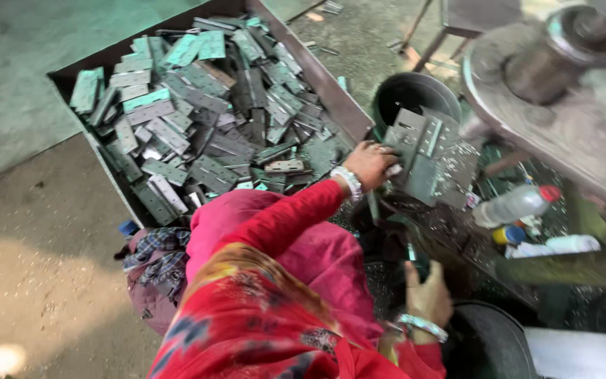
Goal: The person sits on the floor and repeatedly places metal hinge pieces into a manual punching machine. They operate the lever to punch holes in the pieces and then remove them, continuing this process with multiple items from a nearby bin.
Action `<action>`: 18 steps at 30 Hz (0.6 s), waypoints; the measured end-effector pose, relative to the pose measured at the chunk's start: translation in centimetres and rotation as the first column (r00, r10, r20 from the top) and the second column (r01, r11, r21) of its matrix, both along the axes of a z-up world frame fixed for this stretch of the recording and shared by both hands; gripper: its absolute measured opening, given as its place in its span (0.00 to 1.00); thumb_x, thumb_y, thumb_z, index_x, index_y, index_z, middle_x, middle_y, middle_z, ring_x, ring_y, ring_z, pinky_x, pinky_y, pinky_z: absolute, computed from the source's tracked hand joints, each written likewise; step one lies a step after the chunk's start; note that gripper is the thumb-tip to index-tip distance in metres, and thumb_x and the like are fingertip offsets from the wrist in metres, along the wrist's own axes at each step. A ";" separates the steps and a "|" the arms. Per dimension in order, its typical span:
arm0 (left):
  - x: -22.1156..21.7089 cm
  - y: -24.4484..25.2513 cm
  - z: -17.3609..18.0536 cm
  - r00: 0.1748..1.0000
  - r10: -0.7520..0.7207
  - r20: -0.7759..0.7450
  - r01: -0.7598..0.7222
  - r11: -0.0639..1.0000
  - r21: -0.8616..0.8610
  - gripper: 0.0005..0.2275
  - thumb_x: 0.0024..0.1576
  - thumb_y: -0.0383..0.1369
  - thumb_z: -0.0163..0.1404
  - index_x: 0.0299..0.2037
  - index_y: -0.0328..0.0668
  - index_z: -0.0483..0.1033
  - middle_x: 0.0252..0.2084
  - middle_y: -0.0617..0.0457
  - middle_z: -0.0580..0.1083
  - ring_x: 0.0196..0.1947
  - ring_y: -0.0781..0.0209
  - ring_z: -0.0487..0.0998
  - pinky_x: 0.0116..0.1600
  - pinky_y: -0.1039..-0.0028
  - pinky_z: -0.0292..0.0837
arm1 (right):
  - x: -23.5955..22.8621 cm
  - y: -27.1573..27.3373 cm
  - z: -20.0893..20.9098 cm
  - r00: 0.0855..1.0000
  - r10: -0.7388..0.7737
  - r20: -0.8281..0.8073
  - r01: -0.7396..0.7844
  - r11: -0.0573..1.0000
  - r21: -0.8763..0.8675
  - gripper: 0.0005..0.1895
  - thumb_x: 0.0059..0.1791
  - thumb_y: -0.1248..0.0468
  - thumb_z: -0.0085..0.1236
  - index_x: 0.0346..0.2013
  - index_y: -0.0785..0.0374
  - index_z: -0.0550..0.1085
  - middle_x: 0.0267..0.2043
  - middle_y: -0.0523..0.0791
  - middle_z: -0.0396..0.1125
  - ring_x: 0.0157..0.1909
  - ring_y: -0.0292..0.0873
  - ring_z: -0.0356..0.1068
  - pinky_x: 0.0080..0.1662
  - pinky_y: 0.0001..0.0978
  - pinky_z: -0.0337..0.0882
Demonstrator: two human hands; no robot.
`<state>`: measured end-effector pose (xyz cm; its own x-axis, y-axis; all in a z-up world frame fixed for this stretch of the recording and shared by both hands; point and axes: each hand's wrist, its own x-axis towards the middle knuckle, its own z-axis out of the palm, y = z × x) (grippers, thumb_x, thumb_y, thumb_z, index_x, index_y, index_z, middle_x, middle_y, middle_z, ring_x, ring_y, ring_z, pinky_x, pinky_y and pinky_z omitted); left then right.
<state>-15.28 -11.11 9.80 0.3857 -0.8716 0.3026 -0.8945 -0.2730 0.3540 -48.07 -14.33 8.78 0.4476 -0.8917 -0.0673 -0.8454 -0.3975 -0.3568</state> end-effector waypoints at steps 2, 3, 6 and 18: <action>5.1 4.2 -1.7 0.999 0.041 -0.024 -0.043 0.997 -0.065 0.14 0.61 0.44 0.47 0.49 0.53 0.81 0.54 0.51 0.78 0.55 0.49 0.78 0.59 0.56 0.70 | 1.4 0.4 4.8 0.983 0.071 0.170 -0.046 0.988 -0.149 0.31 0.51 0.37 0.52 0.61 0.51 0.72 0.51 0.55 0.74 0.50 0.64 0.73 0.47 0.57 0.70; 7.9 6.4 -2.7 0.987 0.160 -0.007 -0.160 0.986 0.035 0.12 0.60 0.41 0.49 0.47 0.49 0.81 0.46 0.47 0.80 0.46 0.46 0.81 0.51 0.56 0.76 | 2.4 0.6 6.9 0.960 0.106 0.259 -0.056 0.979 -0.195 0.26 0.53 0.40 0.52 0.58 0.50 0.74 0.52 0.53 0.74 0.51 0.63 0.73 0.48 0.57 0.70; 15.3 12.2 -6.0 0.888 0.457 0.046 -0.454 0.857 0.245 0.12 0.63 0.32 0.44 0.52 0.46 0.78 0.55 0.47 0.77 0.57 0.46 0.77 0.59 0.52 0.71 | 5.3 0.9 11.6 0.987 0.117 0.112 -0.078 0.950 -0.301 0.20 0.56 0.43 0.54 0.55 0.48 0.76 0.52 0.50 0.74 0.50 0.61 0.74 0.48 0.55 0.71; 23.0 14.1 -12.1 0.810 0.482 0.334 -0.537 0.839 0.090 0.14 0.62 0.31 0.45 0.56 0.44 0.77 0.59 0.46 0.73 0.63 0.49 0.70 0.71 0.52 0.58 | 6.8 1.2 12.1 0.993 0.040 -0.111 -0.080 0.923 -0.375 0.19 0.56 0.43 0.52 0.54 0.47 0.77 0.50 0.47 0.76 0.46 0.58 0.75 0.43 0.53 0.72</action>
<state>7.76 2.96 -2.33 0.7085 -0.6215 0.3343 -0.6618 -0.7496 0.0090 -41.31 -13.10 20.88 0.5095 -0.8311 0.2229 -0.8391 -0.5372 -0.0849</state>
